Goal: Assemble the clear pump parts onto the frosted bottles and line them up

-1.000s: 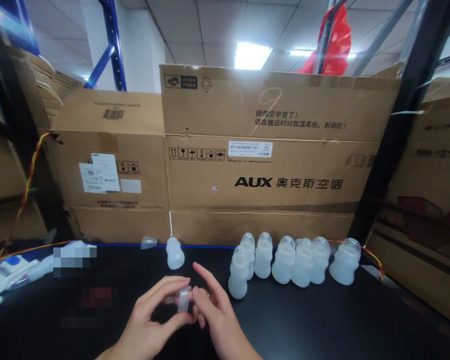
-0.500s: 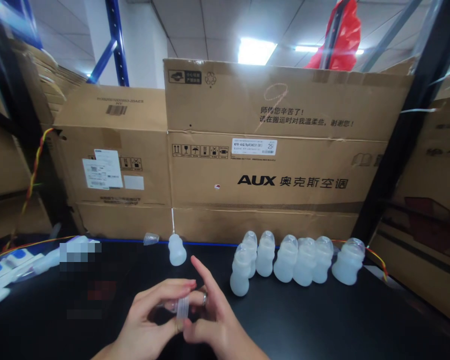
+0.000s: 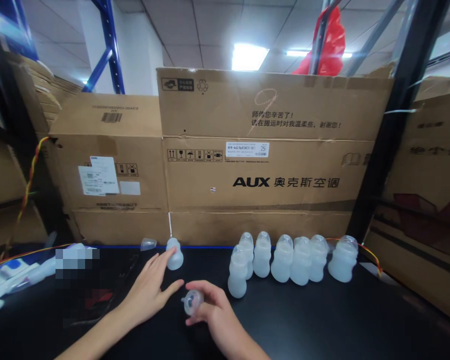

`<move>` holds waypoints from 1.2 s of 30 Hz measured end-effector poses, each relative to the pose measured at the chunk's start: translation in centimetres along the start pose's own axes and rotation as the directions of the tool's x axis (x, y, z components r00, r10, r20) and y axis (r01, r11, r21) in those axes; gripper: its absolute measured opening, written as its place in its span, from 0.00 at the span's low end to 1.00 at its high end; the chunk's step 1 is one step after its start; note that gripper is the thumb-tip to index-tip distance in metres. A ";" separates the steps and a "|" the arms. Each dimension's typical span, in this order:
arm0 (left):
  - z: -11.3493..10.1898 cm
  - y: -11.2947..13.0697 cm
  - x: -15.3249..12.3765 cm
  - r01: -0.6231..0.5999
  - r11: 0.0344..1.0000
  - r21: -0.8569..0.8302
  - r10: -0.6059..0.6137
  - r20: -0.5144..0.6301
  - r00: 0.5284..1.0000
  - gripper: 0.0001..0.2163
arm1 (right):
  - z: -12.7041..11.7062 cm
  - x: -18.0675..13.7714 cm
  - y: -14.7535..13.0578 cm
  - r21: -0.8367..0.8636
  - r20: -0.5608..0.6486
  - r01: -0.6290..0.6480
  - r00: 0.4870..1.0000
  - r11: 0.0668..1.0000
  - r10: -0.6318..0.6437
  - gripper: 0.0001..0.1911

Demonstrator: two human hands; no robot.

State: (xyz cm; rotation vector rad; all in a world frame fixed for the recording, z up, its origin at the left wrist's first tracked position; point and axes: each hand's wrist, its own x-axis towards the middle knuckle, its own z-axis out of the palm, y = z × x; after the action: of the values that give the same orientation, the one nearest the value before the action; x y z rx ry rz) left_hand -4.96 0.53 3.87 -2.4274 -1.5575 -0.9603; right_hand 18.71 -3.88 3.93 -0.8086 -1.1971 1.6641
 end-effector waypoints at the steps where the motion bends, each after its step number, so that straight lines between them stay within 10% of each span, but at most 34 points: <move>1: 0.0 0.0 0.0 0.050 0.999 0.001 -0.050 -0.026 0.998 0.27 | 0.0 -0.1 0.3 -0.007 0.055 -0.016 0.998 1.000 0.016 0.27; 8: -0.8 1.5 -0.4 0.270 0.962 -0.040 -0.271 -0.050 0.961 0.10 | 0.0 -0.2 2.7 -0.116 0.115 0.227 0.970 0.967 -0.213 0.23; 15: -1.1 1.9 -0.6 0.322 0.927 -0.193 -0.323 0.031 0.946 0.15 | -0.6 -0.4 0.2 -0.442 0.030 0.258 0.961 0.859 -0.273 0.38; 19: -1.0 1.7 -0.3 0.352 0.862 -0.365 -0.367 0.031 0.930 0.15 | -0.4 -0.5 -0.9 -0.582 0.103 0.328 0.938 0.744 -0.332 0.26; 27: -1.8 3.1 0.0 0.399 0.381 -0.834 -0.381 0.252 0.890 0.21 | -0.3 -0.5 -1.2 -0.543 -0.064 0.357 0.885 0.760 -0.462 0.22; 36: -1.0 6.5 -1.4 0.625 -0.066 -0.778 -0.338 0.607 0.719 0.25 | -0.5 -1.2 -1.3 -0.566 0.133 0.572 0.775 0.594 -0.618 0.20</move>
State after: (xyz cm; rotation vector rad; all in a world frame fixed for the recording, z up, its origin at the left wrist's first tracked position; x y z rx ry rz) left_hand -0.30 -3.99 5.46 -2.5076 -2.5806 -2.7694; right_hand 19.96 -4.64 5.04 -0.6944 -1.7251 0.6897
